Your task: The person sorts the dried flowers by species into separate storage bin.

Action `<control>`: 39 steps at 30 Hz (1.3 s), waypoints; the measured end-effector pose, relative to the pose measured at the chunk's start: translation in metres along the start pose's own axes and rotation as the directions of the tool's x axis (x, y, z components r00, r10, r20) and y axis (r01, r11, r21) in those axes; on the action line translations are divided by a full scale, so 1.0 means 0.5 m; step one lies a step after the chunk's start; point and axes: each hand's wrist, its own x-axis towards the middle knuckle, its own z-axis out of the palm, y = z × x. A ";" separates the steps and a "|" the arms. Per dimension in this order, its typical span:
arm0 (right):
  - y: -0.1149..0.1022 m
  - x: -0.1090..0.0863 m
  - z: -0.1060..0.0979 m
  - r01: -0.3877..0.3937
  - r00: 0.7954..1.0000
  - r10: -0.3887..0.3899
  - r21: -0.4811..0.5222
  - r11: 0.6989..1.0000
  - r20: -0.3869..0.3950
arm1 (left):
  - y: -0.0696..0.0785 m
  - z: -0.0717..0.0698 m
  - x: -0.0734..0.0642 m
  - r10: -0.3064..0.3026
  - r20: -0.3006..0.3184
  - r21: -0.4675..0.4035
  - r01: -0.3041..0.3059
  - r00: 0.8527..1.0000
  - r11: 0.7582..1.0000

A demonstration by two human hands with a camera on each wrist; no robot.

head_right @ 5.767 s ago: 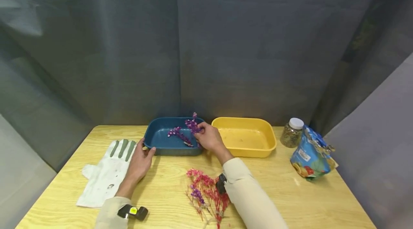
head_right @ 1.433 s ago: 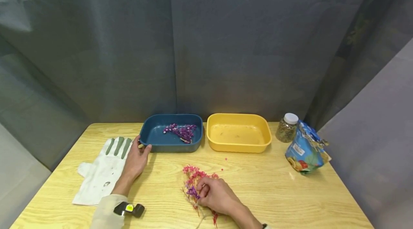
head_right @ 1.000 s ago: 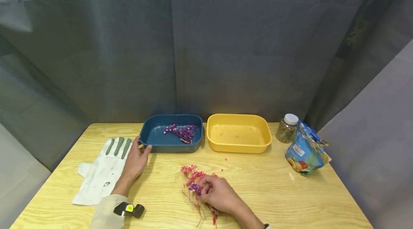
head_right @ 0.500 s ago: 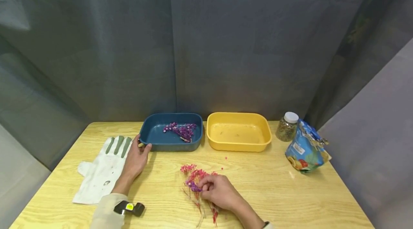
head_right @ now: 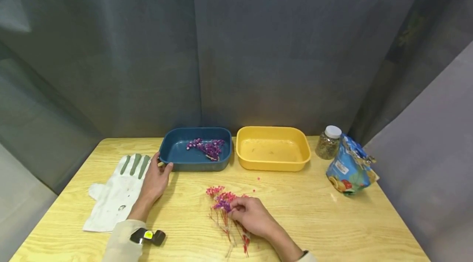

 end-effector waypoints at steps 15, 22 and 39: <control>-0.005 0.007 -0.002 0.020 0.998 -0.012 0.140 0.990 -0.058 | 0.003 0.000 0.003 0.013 -0.002 -0.010 -0.013 1.000 1.000; -0.011 0.006 -0.003 0.024 0.995 -0.007 0.181 0.983 -0.095 | 0.003 0.002 0.005 0.007 -0.008 0.002 -0.007 1.000 1.000; -0.030 0.023 -0.026 0.017 0.979 0.021 0.187 0.982 -0.201 | 0.000 0.002 0.000 -0.013 0.007 0.000 0.013 1.000 1.000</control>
